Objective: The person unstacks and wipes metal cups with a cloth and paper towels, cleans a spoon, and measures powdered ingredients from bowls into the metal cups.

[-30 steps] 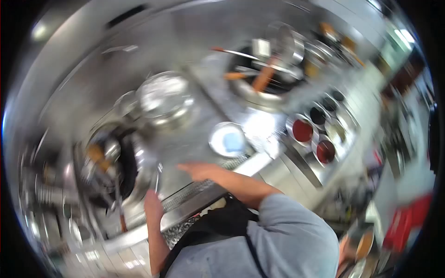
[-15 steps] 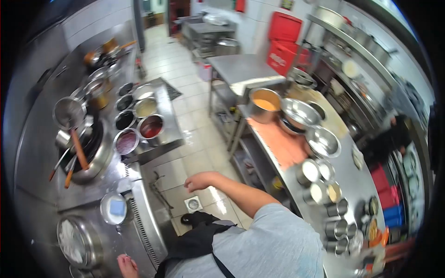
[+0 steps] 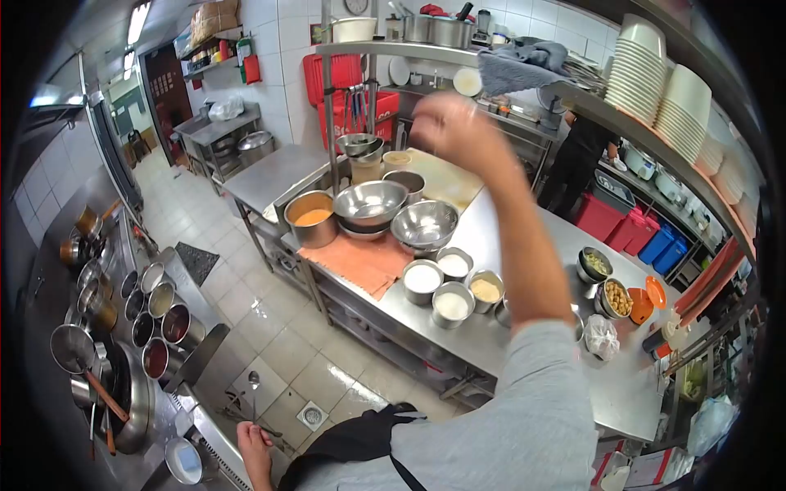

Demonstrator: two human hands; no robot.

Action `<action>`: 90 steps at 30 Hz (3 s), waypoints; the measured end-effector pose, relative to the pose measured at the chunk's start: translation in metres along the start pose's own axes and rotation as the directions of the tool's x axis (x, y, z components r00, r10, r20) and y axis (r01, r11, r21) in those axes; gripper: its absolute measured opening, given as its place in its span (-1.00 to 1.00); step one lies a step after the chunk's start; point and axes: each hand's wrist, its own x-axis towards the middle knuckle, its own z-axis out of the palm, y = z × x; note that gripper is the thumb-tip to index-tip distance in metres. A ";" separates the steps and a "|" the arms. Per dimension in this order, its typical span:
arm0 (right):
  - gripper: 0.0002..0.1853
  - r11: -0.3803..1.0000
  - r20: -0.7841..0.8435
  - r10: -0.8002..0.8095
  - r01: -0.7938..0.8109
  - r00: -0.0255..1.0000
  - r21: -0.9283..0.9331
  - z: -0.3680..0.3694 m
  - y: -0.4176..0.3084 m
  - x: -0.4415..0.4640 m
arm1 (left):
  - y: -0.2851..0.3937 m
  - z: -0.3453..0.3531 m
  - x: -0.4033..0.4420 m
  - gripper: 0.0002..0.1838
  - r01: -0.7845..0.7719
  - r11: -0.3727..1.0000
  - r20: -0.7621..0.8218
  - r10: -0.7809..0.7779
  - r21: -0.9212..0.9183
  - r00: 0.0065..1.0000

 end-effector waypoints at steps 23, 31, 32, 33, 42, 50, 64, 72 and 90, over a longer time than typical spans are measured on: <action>-0.38 0.561 -0.213 0.197 0.068 0.957 0.825 -0.036 -0.007 -0.048 | 0.080 0.195 -0.014 -0.88 -0.205 0.708 -0.197 0.094 -0.676 0.976; -0.38 -0.262 0.699 -0.283 -0.754 0.657 0.603 0.173 -0.238 -0.332 | 0.031 0.176 -0.041 -0.35 -0.149 0.723 -0.054 0.250 0.674 0.967; -0.41 -0.270 0.688 -0.340 -0.768 0.641 0.581 0.174 -0.238 -0.336 | 0.024 0.172 -0.047 -0.35 -0.265 0.683 0.056 0.313 0.681 0.948; -0.44 -0.278 0.675 -0.396 -0.782 0.622 0.557 0.172 -0.229 -0.340 | 0.015 0.164 -0.053 -0.35 -0.377 0.634 0.167 0.367 0.675 0.915; -0.51 -0.882 0.808 -0.252 -0.469 0.532 0.034 0.130 -0.233 -0.349 | 0.099 0.153 -0.124 -0.76 -0.141 0.978 -0.264 0.096 -0.153 0.960; -0.49 -0.399 0.610 0.047 -0.545 0.791 0.737 0.147 -0.267 -0.354 | 0.095 0.173 -0.165 -0.77 -0.176 0.984 0.174 0.169 0.026 0.970; -0.63 0.123 0.287 0.055 -0.292 0.956 0.948 0.107 -0.242 -0.314 | 0.137 0.123 -0.160 -0.76 -0.254 0.960 0.281 0.213 0.118 0.936; -0.73 0.308 0.169 0.360 -0.288 0.918 0.907 0.100 -0.269 -0.308 | 0.165 0.143 -0.164 -0.77 -0.253 0.961 0.210 0.227 0.110 0.951; -0.72 -0.429 0.670 0.170 -0.558 0.723 0.711 0.103 -0.262 -0.333 | 0.132 0.160 -0.145 -0.79 -0.277 0.943 0.183 0.245 0.182 0.952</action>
